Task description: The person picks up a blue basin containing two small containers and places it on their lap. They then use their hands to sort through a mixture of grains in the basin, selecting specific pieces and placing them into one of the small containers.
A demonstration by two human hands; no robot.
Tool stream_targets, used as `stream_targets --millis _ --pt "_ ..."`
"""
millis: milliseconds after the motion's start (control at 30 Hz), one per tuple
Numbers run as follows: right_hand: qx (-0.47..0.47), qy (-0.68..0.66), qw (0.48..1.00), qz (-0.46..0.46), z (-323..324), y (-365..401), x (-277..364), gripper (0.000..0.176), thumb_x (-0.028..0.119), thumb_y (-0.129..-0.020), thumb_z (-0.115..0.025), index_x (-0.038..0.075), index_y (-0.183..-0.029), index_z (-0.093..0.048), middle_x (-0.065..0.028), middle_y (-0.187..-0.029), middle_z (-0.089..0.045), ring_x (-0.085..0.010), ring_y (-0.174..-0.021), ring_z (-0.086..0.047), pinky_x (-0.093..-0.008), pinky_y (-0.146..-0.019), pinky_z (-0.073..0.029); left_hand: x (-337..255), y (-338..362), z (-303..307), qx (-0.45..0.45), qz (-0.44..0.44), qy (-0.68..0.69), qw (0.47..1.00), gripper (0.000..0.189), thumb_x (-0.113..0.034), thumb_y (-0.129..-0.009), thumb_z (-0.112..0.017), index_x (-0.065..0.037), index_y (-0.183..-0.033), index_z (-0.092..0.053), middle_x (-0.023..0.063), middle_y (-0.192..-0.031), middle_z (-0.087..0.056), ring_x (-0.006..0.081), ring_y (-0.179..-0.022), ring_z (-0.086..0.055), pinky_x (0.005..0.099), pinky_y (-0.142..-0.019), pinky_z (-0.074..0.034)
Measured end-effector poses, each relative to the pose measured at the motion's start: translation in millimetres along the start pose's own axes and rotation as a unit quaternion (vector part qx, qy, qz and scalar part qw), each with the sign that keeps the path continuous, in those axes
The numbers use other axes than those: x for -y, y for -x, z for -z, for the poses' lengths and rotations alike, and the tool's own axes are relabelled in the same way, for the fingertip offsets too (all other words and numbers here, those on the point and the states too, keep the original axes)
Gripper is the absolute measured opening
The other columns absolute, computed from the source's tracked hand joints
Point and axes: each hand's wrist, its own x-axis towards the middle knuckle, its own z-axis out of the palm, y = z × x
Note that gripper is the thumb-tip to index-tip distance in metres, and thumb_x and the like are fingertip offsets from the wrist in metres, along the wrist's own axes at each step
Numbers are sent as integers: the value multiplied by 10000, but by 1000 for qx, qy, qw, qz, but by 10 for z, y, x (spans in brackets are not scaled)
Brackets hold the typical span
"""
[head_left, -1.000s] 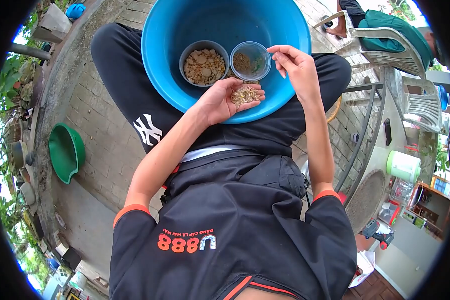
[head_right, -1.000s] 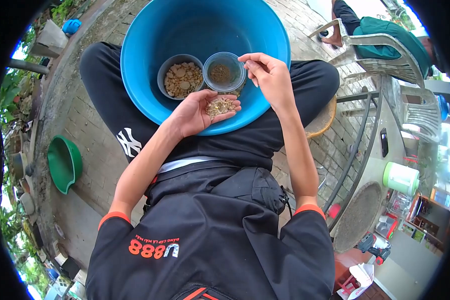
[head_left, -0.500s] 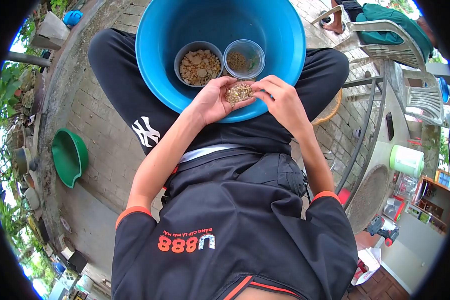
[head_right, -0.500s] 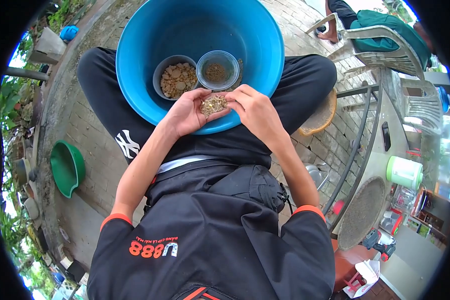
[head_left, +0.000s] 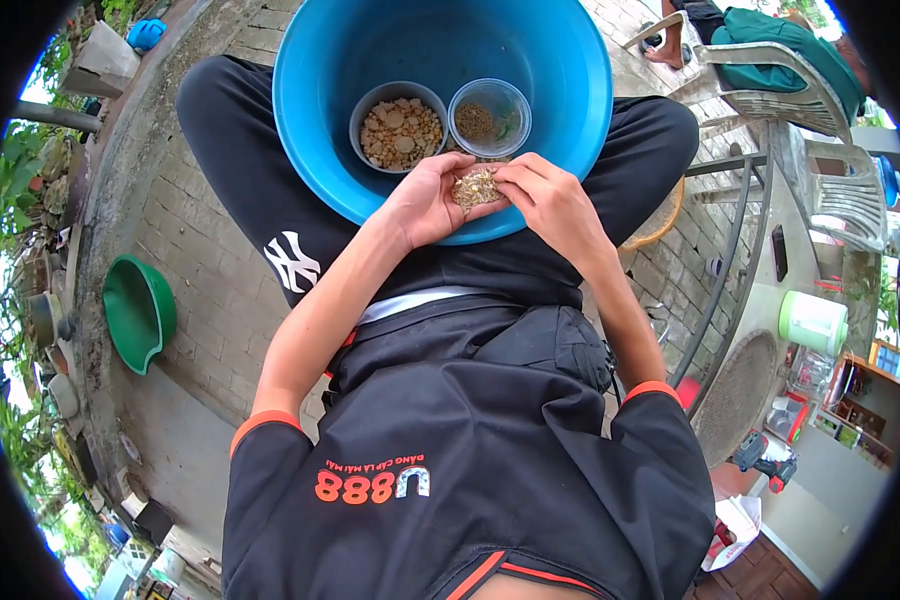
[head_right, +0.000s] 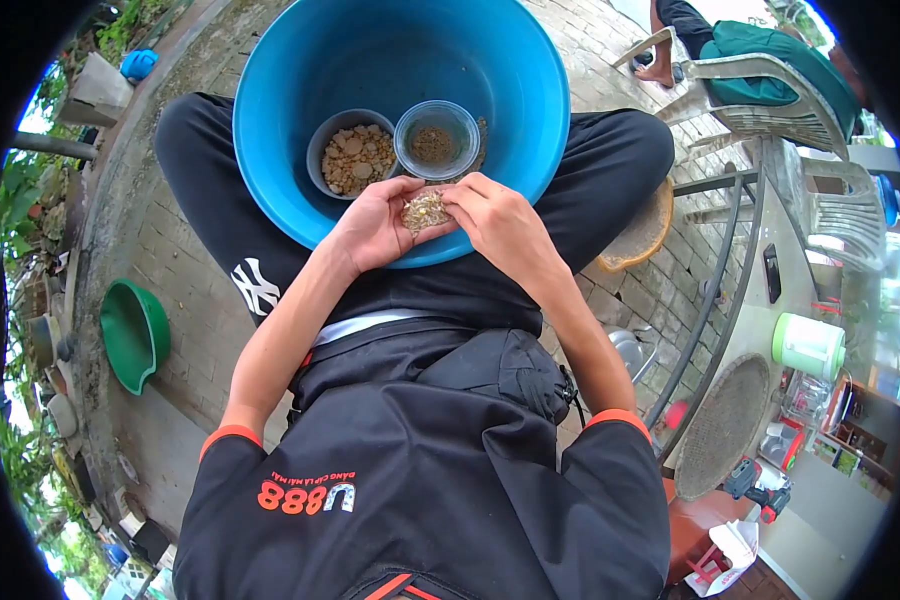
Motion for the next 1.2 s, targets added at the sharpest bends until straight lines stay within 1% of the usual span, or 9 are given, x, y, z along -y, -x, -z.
stream_targets --millis 100,200,267,300,367,400,467,667,1200 --pt "-11 -4 1000 -14 -14 -5 -13 163 22 -861 -699 2 -1022 -696 -120 -964 -680 -287 -828 -681 -348 -739 -555 5 -12 6 -8 -4 0 1000 368 -170 -1049 -345 78 -1270 -504 229 -1256 -610 329 -1143 -638 494 -1022 -536" --pt "-26 -89 994 -56 -18 -4 0 164 21 -881 -692 -18 -1041 -690 -93 -950 -699 -200 -777 -679 -292 -693 -541 11 -8 26 -5 -7 0 1000 370 -168 -1048 -344 84 -1268 -502 234 -1255 -609 332 -1147 -636 491 -1024 -537" --pt "-11 -203 965 -162 -12 7 -5 148 31 -912 -684 -29 -1048 -696 -44 -896 -697 -102 -747 -633 -230 -651 -503 8 -19 29 13 -3 12 1000 356 -157 -1036 -346 92 -1244 -491 249 -1247 -600 357 -1118 -647 492 -990 -564" --pt "-12 -203 966 -162 -18 19 -25 148 31 -912 -684 -29 -1048 -696 -44 -896 -697 -102 -747 -633 -230 -651 -503 5 -27 32 14 -3 12 1000 356 -157 -1036 -346 92 -1244 -491 249 -1247 -600 357 -1118 -647 492 -990 -564" --pt "-4 -328 914 -239 -32 40 -58 150 39 -936 -671 -23 -1069 -703 -5 -825 -656 -43 -717 -574 -190 -600 -448 3 -30 34 19 7 7 1000 368 -159 -1036 -344 101 -1257 -482 253 -1252 -597 370 -1125 -642 491 -998 -561" --pt "-5 -328 914 -239 -22 48 -77 150 39 -936 -671 -23 -1069 -703 -5 -825 -656 -43 -717 -574 -190 -600 -448 4 -34 35 19 7 7 1000 368 -159 -1036 -344 101 -1257 -482 253 -1252 -597 370 -1125 -642 491 -998 -561" --pt "1 -457 833 -312 20 39 -76 152 51 -942 -669 -13 -1076 -703 6 -774 -623 -23 -673 -534 -171 -557 -391 3 -7 -3 13 -1 -2 1000 416 -163 -1048 -317 130 -1312 -451 266 -1297 -575 369 -1195 -605 485 -1048 -526" --pt "0 -572 744 -347 53 12 -174 168 62 -947 -669 -37 -1082 -679 3 -805 -626 -32 -641 -514 -172 -532 -365 8 -4 -21 16 -2 8 1000 399 -153 -1032 -326 113 -1294 -467 258 -1272 -597 359 -1151 -634 491 -1029 -539" --pt "38 -745 570 -344 54 20 -265 130 32 -1012 -545 -54 -1093 -597 -75 -987 -636 -52 -683 -487 -168 -531 -377 10 -10 -7 8 -2 4 1000 389 -168 -1039 -327 100 -1268 -490 246 -1263 -612 342 -1152 -636 487 -1038 -531"
